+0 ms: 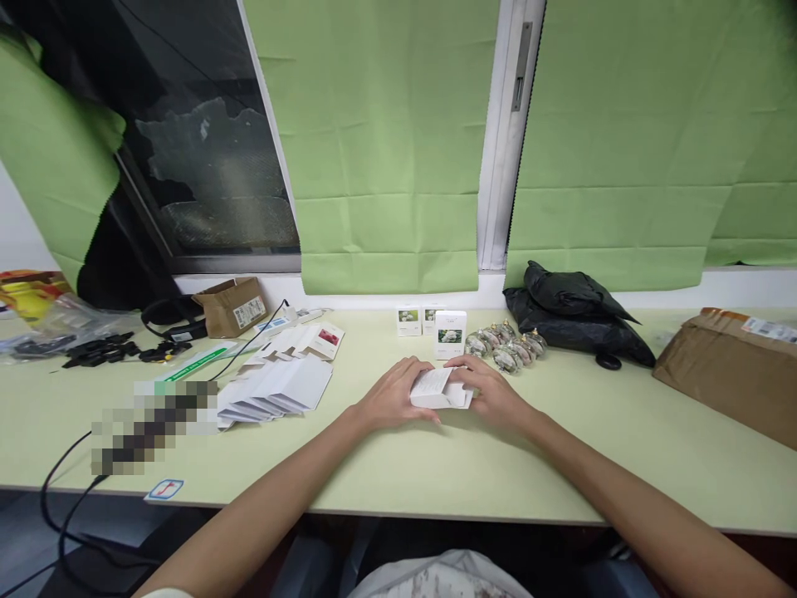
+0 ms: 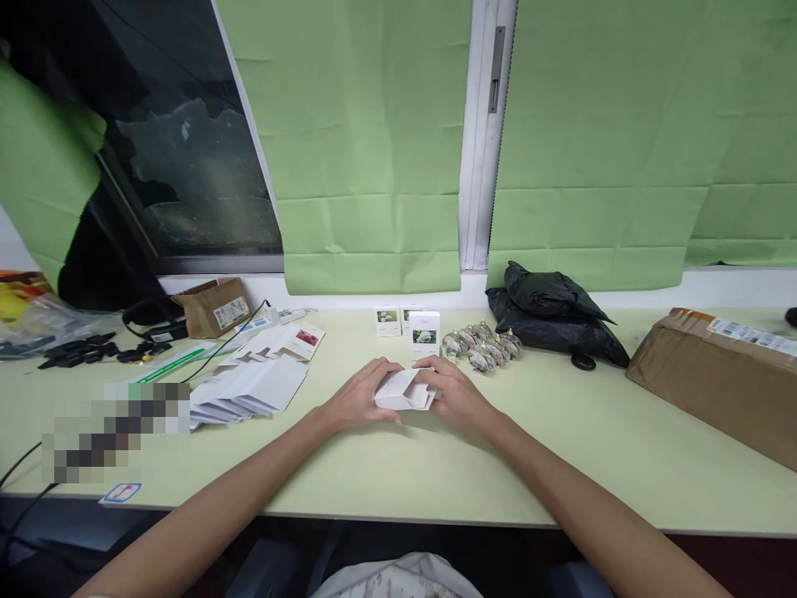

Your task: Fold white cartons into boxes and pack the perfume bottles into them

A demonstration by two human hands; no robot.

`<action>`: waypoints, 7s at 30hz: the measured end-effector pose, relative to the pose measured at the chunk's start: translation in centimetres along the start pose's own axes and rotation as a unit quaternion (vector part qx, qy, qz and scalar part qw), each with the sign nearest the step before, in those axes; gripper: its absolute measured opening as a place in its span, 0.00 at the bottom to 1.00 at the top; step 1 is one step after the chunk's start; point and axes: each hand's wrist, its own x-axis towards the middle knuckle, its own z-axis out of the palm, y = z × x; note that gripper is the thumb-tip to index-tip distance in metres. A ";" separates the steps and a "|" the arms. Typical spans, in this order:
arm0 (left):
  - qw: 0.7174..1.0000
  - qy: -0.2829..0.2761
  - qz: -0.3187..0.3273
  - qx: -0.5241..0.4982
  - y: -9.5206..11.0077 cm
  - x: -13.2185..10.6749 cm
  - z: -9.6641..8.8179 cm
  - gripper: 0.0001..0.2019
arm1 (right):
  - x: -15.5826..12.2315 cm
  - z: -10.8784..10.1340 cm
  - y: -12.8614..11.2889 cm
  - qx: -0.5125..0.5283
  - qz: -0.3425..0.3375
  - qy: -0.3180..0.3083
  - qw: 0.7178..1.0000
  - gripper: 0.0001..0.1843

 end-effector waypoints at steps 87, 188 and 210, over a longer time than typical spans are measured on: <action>0.911 0.275 -0.284 -0.117 -6.8 1.1 -1.0 0.21 | -0.4 0.7 1.5 0.055 0.242 0.093 0.964 0.21; 0.991 0.082 -0.082 -0.070 -1.6 1.4 1.8 0.18 | -0.3 1.7 3.8 0.330 0.293 0.062 0.895 0.23; 0.994 0.101 -0.003 0.036 -2.5 0.6 1.4 0.18 | -0.4 0.7 -0.2 0.282 0.247 0.031 0.926 0.19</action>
